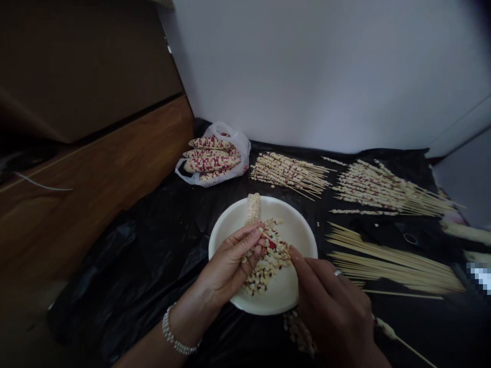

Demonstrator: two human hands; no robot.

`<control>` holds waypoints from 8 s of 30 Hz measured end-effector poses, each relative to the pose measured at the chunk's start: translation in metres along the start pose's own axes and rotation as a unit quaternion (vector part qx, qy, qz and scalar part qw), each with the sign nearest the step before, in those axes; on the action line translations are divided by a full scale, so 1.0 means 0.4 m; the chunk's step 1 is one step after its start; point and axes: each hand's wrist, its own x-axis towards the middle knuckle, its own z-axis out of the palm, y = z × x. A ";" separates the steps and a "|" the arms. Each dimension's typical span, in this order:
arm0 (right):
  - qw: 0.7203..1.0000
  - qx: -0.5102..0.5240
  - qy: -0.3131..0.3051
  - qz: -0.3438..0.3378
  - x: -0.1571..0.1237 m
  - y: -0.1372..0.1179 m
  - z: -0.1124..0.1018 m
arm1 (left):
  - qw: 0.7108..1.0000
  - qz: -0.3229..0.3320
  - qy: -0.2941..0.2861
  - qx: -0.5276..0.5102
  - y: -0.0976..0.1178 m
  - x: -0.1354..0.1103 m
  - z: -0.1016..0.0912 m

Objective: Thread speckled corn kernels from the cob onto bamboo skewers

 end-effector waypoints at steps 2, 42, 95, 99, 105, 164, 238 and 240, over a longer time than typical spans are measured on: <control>1.000 -0.006 0.006 -0.001 -0.001 0.000 0.000 | 1.000 0.009 0.005 0.002 -0.002 -0.001 0.002; 1.000 0.008 0.020 0.005 -0.001 0.001 -0.002 | 0.992 -0.079 -0.086 -0.057 0.017 -0.007 0.002; 1.000 0.001 0.012 0.010 -0.002 0.006 -0.001 | 1.000 0.000 -0.010 0.000 0.011 0.001 -0.006; 1.000 0.007 0.013 0.006 -0.004 0.007 -0.004 | 1.000 -0.005 -0.004 -0.013 0.012 0.003 -0.006; 1.000 -0.006 0.005 -0.002 -0.005 0.006 -0.004 | 1.000 0.004 0.014 -0.007 0.011 0.010 -0.014; 1.000 0.006 0.007 -0.007 -0.015 -0.015 0.001 | 0.998 -0.008 -0.040 0.056 0.007 0.001 -0.014; 1.000 -0.026 -0.003 0.002 -0.003 0.000 0.000 | 0.999 0.015 0.025 -0.013 0.018 0.003 -0.004; 1.000 -0.024 0.000 0.004 -0.004 0.000 0.002 | 0.999 0.013 0.025 -0.016 0.018 0.006 -0.006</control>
